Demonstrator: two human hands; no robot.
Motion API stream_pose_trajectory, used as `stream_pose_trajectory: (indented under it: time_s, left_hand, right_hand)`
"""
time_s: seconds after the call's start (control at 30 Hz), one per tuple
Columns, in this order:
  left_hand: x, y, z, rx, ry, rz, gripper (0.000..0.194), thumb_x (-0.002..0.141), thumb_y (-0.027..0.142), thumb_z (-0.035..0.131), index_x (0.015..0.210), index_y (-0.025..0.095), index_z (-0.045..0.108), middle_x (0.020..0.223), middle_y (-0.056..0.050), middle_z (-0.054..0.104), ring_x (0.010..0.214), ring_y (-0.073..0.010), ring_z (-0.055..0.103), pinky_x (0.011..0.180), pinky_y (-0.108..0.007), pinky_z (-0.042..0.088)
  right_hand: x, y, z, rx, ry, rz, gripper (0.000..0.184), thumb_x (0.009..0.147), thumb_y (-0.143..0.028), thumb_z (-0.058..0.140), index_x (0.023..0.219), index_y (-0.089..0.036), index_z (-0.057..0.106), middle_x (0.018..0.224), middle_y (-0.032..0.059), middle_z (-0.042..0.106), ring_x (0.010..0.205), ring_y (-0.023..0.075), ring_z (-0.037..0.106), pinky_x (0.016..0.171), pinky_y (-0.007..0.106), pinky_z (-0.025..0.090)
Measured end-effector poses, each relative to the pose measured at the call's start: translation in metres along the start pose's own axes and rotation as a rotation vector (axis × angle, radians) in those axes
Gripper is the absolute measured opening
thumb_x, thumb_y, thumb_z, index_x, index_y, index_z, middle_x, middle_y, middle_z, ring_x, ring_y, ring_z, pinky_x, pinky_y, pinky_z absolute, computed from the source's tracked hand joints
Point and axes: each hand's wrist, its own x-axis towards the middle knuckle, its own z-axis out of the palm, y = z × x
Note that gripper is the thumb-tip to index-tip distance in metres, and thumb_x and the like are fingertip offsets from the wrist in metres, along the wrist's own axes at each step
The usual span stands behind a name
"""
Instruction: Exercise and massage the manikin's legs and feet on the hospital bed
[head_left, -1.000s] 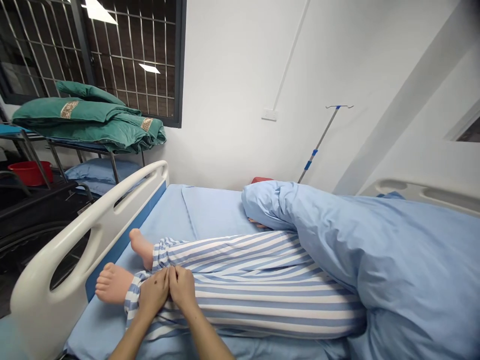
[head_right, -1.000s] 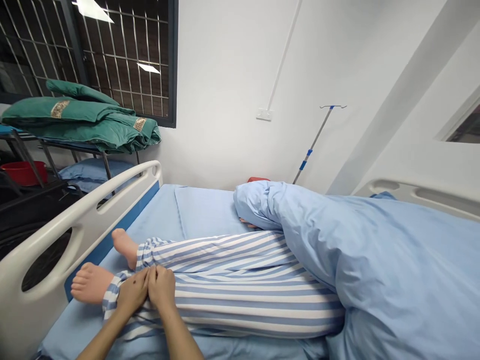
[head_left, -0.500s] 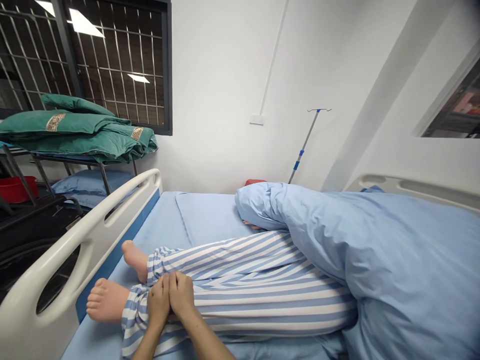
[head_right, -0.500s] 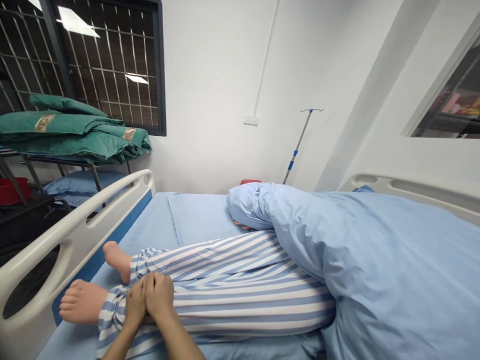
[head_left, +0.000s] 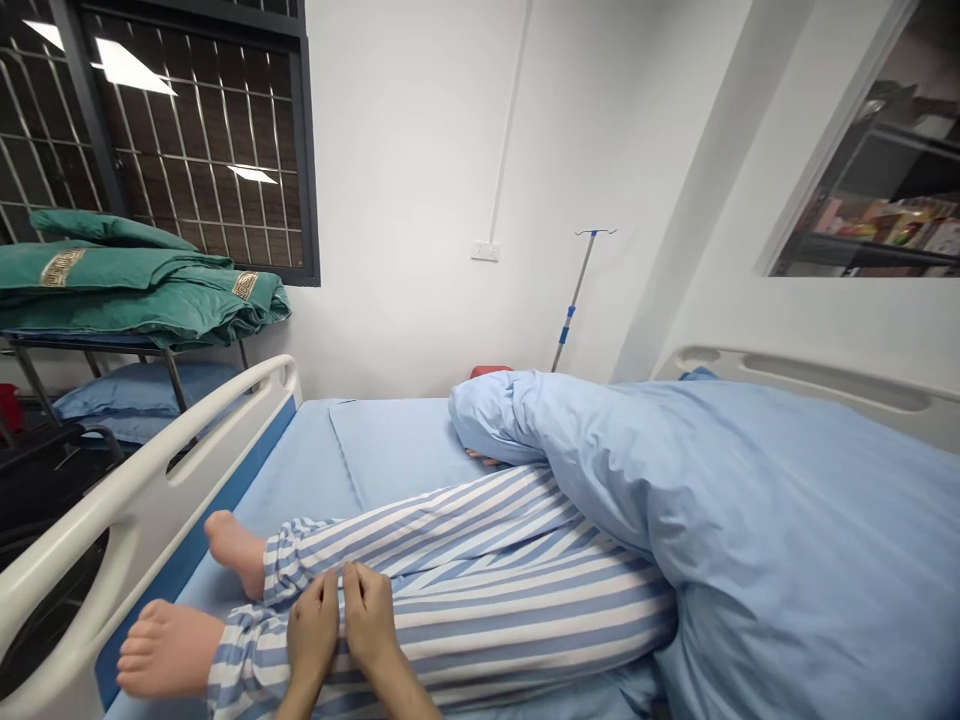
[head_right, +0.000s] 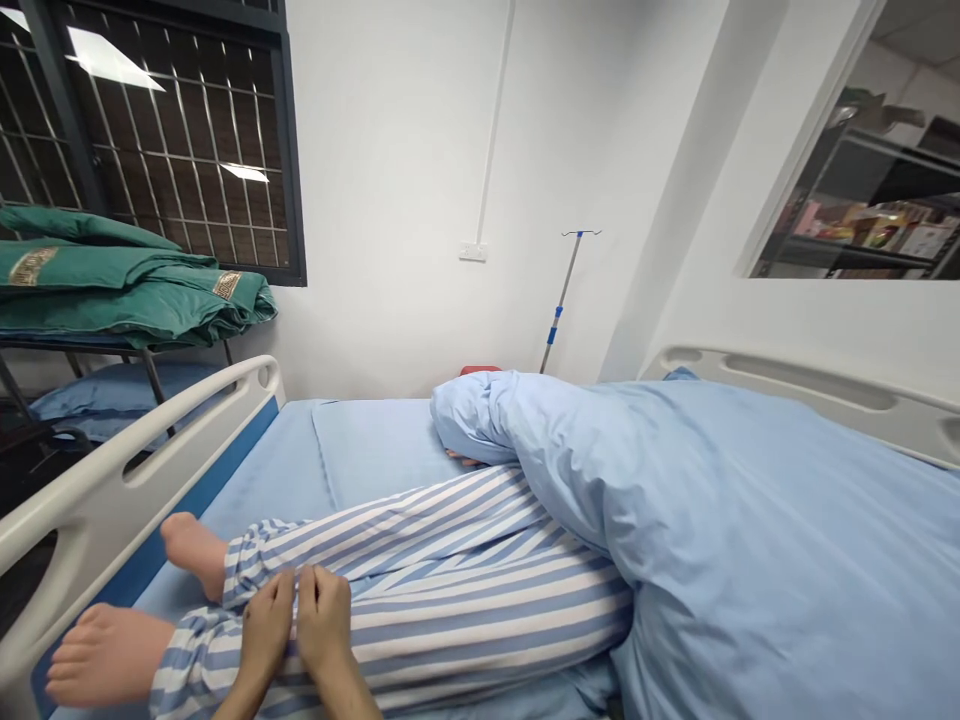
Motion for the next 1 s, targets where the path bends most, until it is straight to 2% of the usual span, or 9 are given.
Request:
stream_pose_trajectory:
  time_s: [0.13,0.3,0.47,0.67,0.77,0.87,1.0]
  left_hand:
    - [-0.008,0.019,0.014,-0.029,0.034,0.008,0.039,0.08,0.047,0.033,0.055,0.021,0.048,0.054,-0.001,0.056,0.059,-0.0167,0.052,0.059,-0.026,0.039]
    - [-0.017,0.037,0.035,0.064,-0.073,0.014,0.032,0.078,0.043,0.038,0.059,0.021,0.052,0.059,-0.003,0.059,0.06,-0.0164,0.051,0.059,-0.026,0.035]
    - [-0.024,0.047,0.049,-0.032,-0.049,-0.052,0.036,0.08,0.045,0.036,0.054,0.021,0.046,0.053,-0.001,0.055,0.057,-0.0155,0.047,0.058,-0.026,0.034]
    - [-0.032,0.057,0.063,-0.12,-0.088,-0.034,0.036,0.079,0.047,0.037,0.054,0.021,0.041,0.049,0.003,0.045,0.055,-0.0138,0.043,0.055,-0.025,0.033]
    - [-0.037,0.063,0.073,-0.101,-0.103,-0.069,0.037,0.079,0.047,0.038,0.054,0.021,0.042,0.049,0.003,0.046,0.055,-0.0137,0.042,0.055,-0.025,0.033]
    - [-0.044,0.071,0.085,-0.155,-0.1,-0.057,0.037,0.079,0.048,0.037,0.054,0.021,0.041,0.049,0.003,0.045,0.054,-0.0134,0.041,0.055,-0.024,0.033]
    - [-0.053,0.08,0.098,-0.115,-0.182,-0.031,0.035,0.077,0.049,0.04,0.057,0.021,0.049,0.054,0.0,0.054,0.057,-0.0151,0.046,0.058,-0.025,0.035]
  right_hand:
    - [-0.002,0.008,-0.018,0.0,0.024,0.039,0.042,0.09,-0.036,0.034,0.053,-0.018,0.043,0.05,-0.0005,0.047,0.051,0.0114,0.041,0.051,0.025,0.023]
    - [0.0,0.018,-0.034,0.12,0.076,0.065,0.039,0.089,-0.038,0.034,0.057,-0.018,0.044,0.055,0.0,0.05,0.054,0.0116,0.043,0.052,0.024,0.027]
    - [-0.006,0.026,-0.051,0.085,0.088,0.089,0.042,0.09,-0.04,0.033,0.057,-0.018,0.045,0.055,0.0006,0.05,0.054,0.0122,0.043,0.053,0.024,0.028]
    - [-0.007,0.026,-0.074,0.092,0.108,0.119,0.043,0.09,-0.043,0.032,0.057,-0.018,0.045,0.055,0.0006,0.049,0.054,0.0123,0.043,0.053,0.025,0.028]
    - [-0.006,0.029,-0.085,0.118,0.136,0.132,0.043,0.09,-0.044,0.033,0.057,-0.018,0.044,0.052,-0.0008,0.046,0.052,0.0119,0.04,0.053,0.024,0.029]
    - [-0.006,0.035,-0.096,0.129,0.156,0.158,0.042,0.089,-0.043,0.033,0.059,-0.018,0.047,0.056,0.0013,0.051,0.055,0.013,0.044,0.054,0.025,0.031]
    - [-0.007,0.04,-0.111,0.134,0.174,0.154,0.041,0.089,-0.042,0.033,0.059,-0.018,0.047,0.058,0.0017,0.053,0.056,0.0134,0.046,0.054,0.025,0.032]
